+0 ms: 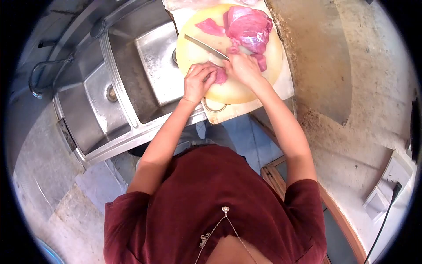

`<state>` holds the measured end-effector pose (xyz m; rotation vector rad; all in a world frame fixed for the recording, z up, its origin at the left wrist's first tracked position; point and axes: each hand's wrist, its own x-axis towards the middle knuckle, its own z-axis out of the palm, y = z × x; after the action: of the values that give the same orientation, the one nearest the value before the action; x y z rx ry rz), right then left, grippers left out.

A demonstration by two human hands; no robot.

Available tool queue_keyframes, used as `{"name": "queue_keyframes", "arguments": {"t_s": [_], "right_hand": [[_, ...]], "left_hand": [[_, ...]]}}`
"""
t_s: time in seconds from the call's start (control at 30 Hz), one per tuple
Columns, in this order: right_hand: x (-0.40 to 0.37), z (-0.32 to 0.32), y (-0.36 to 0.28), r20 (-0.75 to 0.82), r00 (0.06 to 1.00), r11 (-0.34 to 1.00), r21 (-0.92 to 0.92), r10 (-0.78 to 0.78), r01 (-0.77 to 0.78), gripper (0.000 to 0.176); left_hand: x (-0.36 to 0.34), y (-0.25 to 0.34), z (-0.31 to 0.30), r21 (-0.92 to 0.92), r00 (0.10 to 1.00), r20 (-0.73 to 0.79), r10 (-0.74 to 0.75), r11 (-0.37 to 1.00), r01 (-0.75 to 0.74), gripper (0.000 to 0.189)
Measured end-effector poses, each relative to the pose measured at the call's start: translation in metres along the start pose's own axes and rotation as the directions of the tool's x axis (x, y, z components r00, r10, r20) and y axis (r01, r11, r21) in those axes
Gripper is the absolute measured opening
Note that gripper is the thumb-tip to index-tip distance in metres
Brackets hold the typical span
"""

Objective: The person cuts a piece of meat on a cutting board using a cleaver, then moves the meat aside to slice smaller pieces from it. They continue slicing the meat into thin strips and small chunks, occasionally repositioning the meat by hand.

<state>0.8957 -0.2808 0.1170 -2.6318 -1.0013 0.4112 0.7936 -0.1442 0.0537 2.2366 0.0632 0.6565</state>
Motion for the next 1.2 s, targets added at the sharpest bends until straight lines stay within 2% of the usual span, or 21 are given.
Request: {"name": "queue_keyframes", "arguments": {"t_s": [0.03,0.13,0.2,0.3,0.37,0.43,0.47,0.5,0.53,0.67,0.73,0.83,0.97,1.0,1.17,1.2], "right_hand": [[-0.002,-0.005,0.004,-0.050,0.999,0.999,0.033,0.014,-0.012,0.022],[-0.052,-0.009,0.008,0.044,0.997,0.992,-0.109,-0.058,0.062,0.017],[-0.076,-0.015,0.012,0.132,0.990,0.982,-0.189,0.057,-0.031,0.016],[-0.079,-0.015,0.009,0.204,0.970,0.971,-0.226,0.131,-0.083,0.017],[-0.048,-0.004,-0.006,0.143,0.986,0.988,-0.145,0.082,-0.062,0.020],[-0.006,0.013,-0.015,0.117,0.992,0.976,-0.205,-0.045,0.069,0.023],[0.007,0.012,-0.012,0.101,0.994,0.988,-0.140,-0.049,0.063,0.023],[0.015,0.008,-0.012,0.088,0.995,0.996,-0.074,-0.051,0.058,0.023],[0.018,0.005,-0.011,0.074,0.996,0.999,-0.011,-0.050,0.051,0.024],[0.001,-0.014,0.007,0.005,0.995,0.995,0.006,0.098,-0.098,0.026],[-0.019,-0.019,0.010,0.050,0.996,0.997,-0.014,0.077,-0.076,0.023],[-0.049,-0.016,0.015,0.070,0.992,0.994,-0.049,0.104,-0.101,0.020],[-0.070,-0.014,0.007,0.024,0.996,0.993,-0.089,0.084,-0.081,0.017],[-0.076,-0.011,0.006,0.013,0.998,0.991,-0.128,0.053,-0.051,0.016],[-0.101,-0.002,0.011,-0.024,0.999,0.951,-0.306,-0.045,0.036,0.007],[-0.099,-0.002,0.011,-0.013,0.999,0.957,-0.290,-0.032,0.027,0.007]], "left_hand": [[0.002,-0.001,0.000,-0.002,1.000,-0.007,-0.005,1.000,0.005,0.014],[-0.004,-0.003,0.001,0.020,1.000,-0.010,-0.024,0.999,0.025,0.013],[-0.005,-0.004,0.002,0.077,1.000,-0.013,-0.016,0.997,0.017,0.012],[-0.005,-0.007,0.002,0.081,1.000,-0.002,-0.018,0.997,0.018,0.011],[-0.001,-0.008,0.003,0.092,0.999,0.014,-0.035,0.995,0.034,0.012],[-0.003,-0.005,0.003,0.074,0.998,0.020,-0.060,0.996,0.059,0.014],[-0.001,-0.005,0.004,0.050,0.998,0.014,-0.069,0.996,0.068,0.016],[0.000,-0.004,0.002,0.026,0.997,0.011,-0.080,0.996,0.080,0.018],[0.001,-0.002,0.000,0.010,0.999,0.035,-0.022,1.000,0.022,0.017],[-0.003,0.003,-0.003,0.044,0.999,0.042,-0.027,0.999,0.025,0.026],[-0.005,0.013,-0.003,0.052,1.000,0.023,-0.013,0.999,0.012,0.029],[-0.004,0.030,0.002,0.063,0.991,0.122,-0.060,0.997,0.052,0.032],[-0.007,0.009,-0.001,0.046,0.988,0.141,0.064,0.996,-0.071,0.025],[-0.010,0.007,-0.004,0.064,0.985,0.170,0.035,0.997,-0.047,0.022],[-0.014,0.003,0.003,0.098,0.993,0.109,0.050,0.993,-0.061,0.020],[-0.015,0.003,0.003,0.091,0.994,0.105,0.042,0.995,-0.051,0.019]]}}
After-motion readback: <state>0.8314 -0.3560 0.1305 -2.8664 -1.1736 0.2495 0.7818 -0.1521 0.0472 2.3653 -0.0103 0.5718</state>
